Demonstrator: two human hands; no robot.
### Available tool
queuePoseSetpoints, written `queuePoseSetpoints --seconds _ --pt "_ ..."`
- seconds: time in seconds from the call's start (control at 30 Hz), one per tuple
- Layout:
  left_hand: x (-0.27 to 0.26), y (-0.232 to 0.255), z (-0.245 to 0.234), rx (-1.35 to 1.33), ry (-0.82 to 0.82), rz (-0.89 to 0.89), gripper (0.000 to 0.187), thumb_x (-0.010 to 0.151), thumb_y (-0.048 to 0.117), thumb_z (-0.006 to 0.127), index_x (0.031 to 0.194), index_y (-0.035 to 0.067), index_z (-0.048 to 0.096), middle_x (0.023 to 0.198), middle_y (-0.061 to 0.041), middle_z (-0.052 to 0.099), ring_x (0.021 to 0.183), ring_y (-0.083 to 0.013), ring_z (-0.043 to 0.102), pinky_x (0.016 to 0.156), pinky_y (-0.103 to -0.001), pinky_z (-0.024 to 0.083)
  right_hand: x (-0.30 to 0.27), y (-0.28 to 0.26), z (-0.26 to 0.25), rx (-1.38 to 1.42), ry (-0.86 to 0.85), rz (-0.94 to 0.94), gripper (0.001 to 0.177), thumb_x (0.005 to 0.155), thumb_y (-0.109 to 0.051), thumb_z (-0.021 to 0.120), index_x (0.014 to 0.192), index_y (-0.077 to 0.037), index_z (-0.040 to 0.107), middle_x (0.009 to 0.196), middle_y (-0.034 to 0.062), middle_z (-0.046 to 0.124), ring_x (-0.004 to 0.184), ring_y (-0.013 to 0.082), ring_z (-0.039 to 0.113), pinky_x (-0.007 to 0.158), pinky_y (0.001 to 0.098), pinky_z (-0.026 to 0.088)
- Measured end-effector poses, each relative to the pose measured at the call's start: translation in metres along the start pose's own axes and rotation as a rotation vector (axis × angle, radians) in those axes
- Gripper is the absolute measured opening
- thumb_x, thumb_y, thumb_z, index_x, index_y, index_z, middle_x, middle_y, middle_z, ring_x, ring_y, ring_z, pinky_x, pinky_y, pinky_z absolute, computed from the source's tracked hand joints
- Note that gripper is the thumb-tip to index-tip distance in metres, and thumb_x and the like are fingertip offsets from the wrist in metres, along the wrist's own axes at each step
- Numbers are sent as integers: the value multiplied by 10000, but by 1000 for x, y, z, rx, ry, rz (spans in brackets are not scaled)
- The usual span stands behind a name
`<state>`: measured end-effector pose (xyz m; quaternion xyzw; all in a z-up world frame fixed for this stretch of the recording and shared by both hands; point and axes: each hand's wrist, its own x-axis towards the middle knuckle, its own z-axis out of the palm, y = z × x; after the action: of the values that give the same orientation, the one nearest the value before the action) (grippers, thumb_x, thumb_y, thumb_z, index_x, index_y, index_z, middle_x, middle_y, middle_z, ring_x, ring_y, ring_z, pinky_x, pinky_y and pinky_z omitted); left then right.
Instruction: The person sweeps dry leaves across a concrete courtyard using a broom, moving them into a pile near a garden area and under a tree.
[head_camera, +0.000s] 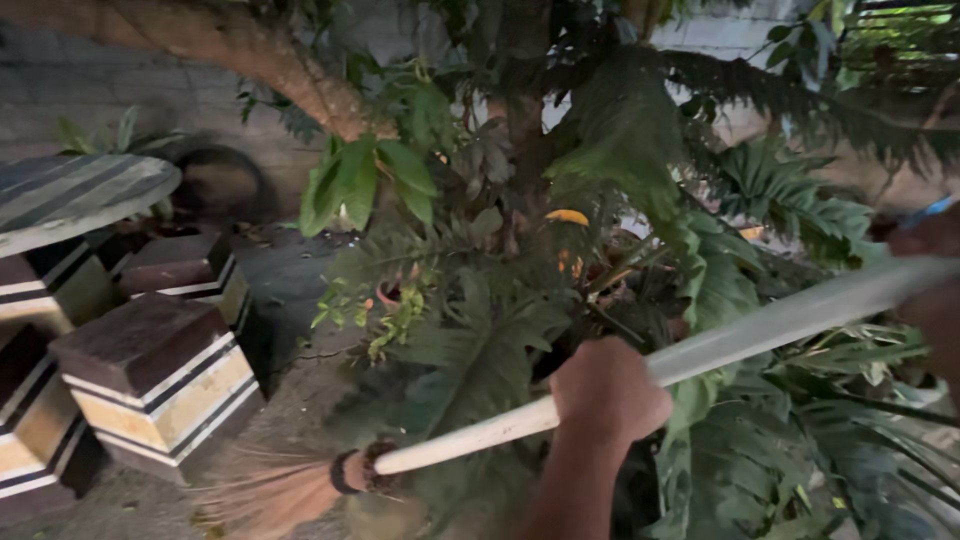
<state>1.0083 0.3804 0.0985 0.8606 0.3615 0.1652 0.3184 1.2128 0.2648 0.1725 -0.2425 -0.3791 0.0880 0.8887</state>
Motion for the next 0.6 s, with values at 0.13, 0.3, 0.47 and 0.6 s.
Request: queuePoseSetpoints --seconds 0.13,0.3,0.47,0.6 --pt "17 -1 3 5 50 1 346 784 246 729 1087 83 762 1055 -176 759 1012 -347 748 917 -465 577 5 4 1 -27 67 3 160 909 -128 587 819 -131 455 707 -2 405 591 156 382 616 380 401" --pt "36 -56 5 28 178 -72 334 786 215 735 1092 85 768 1128 -189 727 1077 -373 704 945 -477 563 -21 37 35 -21 161 93 127 877 -127 563 818 -129 451 697 6 395 588 157 366 603 379 393" --pt "23 -75 10 -7 7 -245 397 800 213 730 1172 77 716 1220 -173 682 1135 -365 683 981 -480 545 -5 55 56 -38 243 322 92 836 -187 507 795 -129 448 654 17 362 560 163 341 571 384 391" --pt "23 -57 -2 48 -47 -219 421 812 233 747 1191 55 700 1239 -196 670 1158 -374 661 982 -469 545 13 53 25 -79 261 197 125 881 -184 541 818 -140 442 686 4 370 582 168 337 608 385 384"
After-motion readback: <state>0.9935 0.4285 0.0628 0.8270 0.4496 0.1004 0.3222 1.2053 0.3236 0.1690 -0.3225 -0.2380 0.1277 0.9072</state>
